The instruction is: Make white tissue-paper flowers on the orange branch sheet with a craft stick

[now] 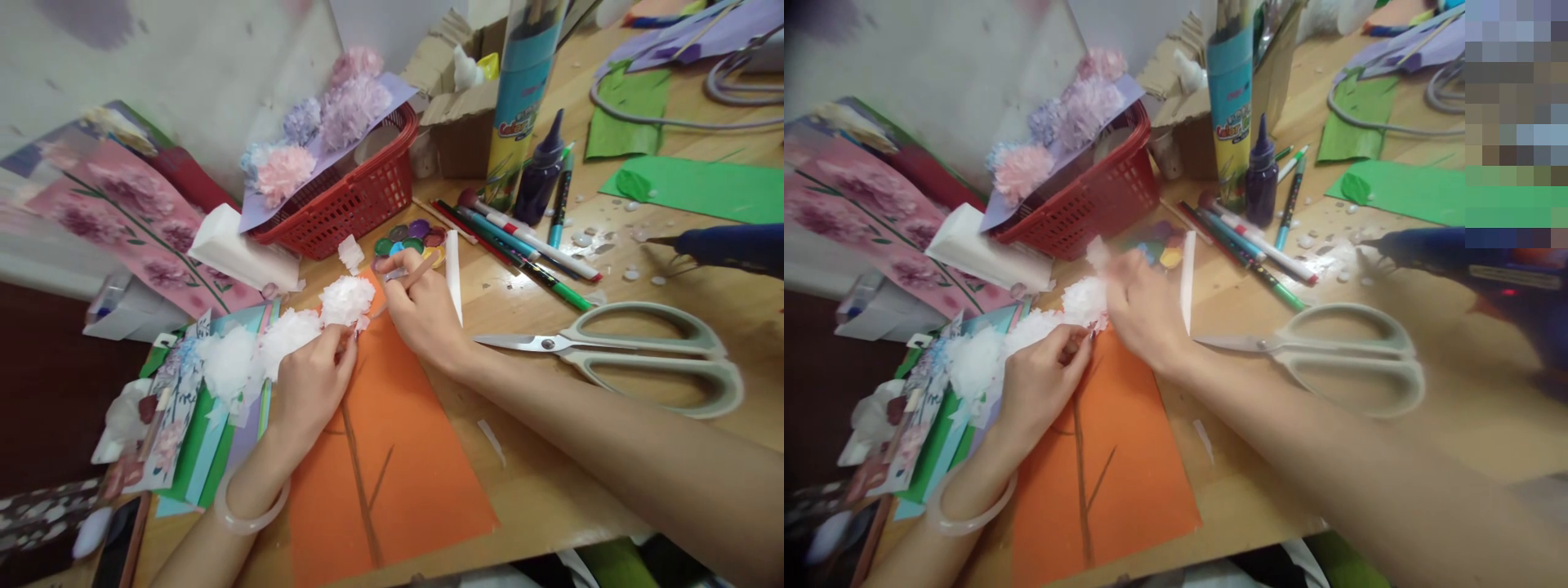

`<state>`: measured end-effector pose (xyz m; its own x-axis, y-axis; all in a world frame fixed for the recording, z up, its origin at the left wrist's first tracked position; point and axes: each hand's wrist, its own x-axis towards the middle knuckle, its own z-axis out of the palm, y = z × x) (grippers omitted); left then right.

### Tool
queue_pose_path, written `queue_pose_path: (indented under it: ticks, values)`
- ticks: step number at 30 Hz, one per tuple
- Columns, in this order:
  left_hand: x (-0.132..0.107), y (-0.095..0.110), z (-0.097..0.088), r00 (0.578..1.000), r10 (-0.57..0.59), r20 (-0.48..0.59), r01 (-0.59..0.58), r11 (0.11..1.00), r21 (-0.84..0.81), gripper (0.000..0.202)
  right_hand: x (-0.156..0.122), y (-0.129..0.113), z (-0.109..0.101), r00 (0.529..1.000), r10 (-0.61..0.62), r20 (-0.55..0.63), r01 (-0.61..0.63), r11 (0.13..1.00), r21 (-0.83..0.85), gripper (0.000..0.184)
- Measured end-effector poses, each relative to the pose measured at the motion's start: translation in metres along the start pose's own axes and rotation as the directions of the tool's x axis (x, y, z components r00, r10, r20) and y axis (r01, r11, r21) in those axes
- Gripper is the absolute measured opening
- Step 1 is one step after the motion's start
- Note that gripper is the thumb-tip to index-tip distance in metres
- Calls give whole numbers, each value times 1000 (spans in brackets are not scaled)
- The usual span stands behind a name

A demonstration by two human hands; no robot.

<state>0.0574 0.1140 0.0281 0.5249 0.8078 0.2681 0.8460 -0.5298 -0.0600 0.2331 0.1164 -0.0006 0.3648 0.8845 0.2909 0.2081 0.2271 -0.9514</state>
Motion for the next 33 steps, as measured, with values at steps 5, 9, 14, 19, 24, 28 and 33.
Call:
queue_pose_path:
  ticks: [5,9,14,19,24,28,33]
  values:
    - [-3,-1,0,1000,-19,15,20,1000,-17,10,-2,0,1,1000,13,6,-13,999,36,14]
    - [3,6,5,999,-45,18,43,995,93,18,-2,-1,1,999,-7,-36,8,999,51,12]
    - [2,5,2,998,-56,18,54,994,95,13,-2,-1,1,1000,-3,-30,5,998,62,11]
    - [-5,-1,-1,998,-58,24,58,998,30,14,-3,1,3,1000,-7,-22,8,999,33,9]
    - [-5,3,-2,993,-120,12,120,992,-35,15,-3,0,2,1000,12,-10,-12,1000,-2,11]
    - [-3,6,-3,994,-106,30,106,994,31,22,-3,-1,1,1000,-7,-14,7,1000,15,14]
    - [-21,-7,-10,999,-33,1,33,998,-45,16,-4,2,3,1000,-14,-16,15,997,76,5]
